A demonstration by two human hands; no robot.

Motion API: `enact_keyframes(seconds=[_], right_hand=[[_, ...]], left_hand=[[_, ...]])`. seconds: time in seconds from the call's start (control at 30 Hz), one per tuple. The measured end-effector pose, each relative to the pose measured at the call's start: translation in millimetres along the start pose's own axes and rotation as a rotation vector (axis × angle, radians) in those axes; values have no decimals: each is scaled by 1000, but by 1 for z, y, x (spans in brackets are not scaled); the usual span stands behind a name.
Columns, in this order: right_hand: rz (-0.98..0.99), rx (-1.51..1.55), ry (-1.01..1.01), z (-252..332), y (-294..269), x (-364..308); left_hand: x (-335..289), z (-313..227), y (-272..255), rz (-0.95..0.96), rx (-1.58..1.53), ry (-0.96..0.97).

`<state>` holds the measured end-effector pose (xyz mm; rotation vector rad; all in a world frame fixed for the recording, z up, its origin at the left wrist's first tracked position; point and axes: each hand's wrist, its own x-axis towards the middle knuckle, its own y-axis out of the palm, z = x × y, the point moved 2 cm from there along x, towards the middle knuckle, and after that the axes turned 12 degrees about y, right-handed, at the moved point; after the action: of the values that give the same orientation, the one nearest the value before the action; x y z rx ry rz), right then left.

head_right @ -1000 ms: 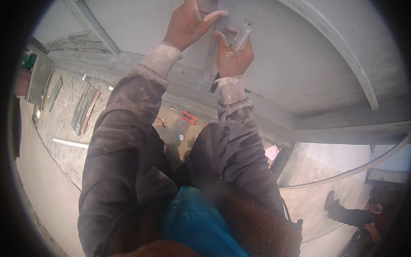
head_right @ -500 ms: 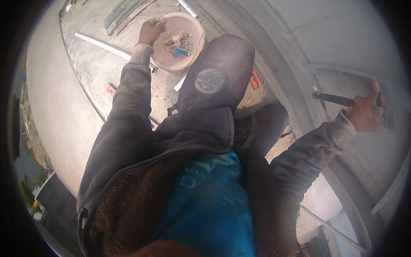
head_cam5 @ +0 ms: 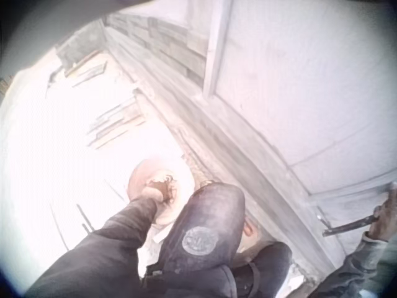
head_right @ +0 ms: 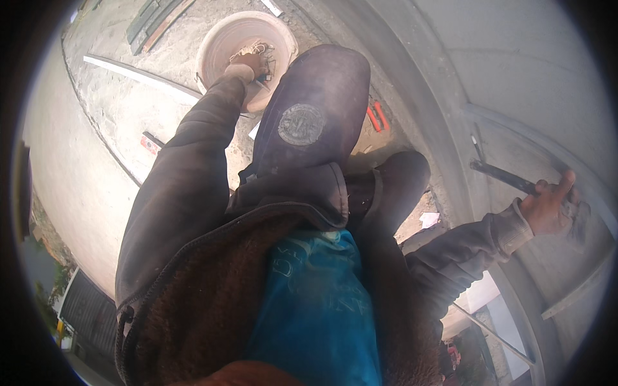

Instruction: The person measures and marks a ceiling surface and a metal trim piece using a tape measure and marker. They then position the metal trim against the ceiling and secure it by hammering nails into place. Another person briefly assists by holding a tape measure.

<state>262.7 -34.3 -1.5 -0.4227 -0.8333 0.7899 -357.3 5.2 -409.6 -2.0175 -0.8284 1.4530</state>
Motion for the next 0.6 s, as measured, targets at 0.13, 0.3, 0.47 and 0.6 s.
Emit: enact_keyframes(seconds=[0.13, 0.3, 0.47, 0.6], right_hand=[[9, 414, 83, 19, 16, -6], [-29, 48, -74, 23, 8, -24], [-364, 558, 400, 78, 54, -24], [-242, 573, 349, 59, 54, -22]], left_hand=[[-1, -17, -3, -15, -82, -164], [30, -26, 6, -19, -103, -273], [35, -10, 26, -126, -225, -130], [-7, 2, -2, -594, -388, -316]])
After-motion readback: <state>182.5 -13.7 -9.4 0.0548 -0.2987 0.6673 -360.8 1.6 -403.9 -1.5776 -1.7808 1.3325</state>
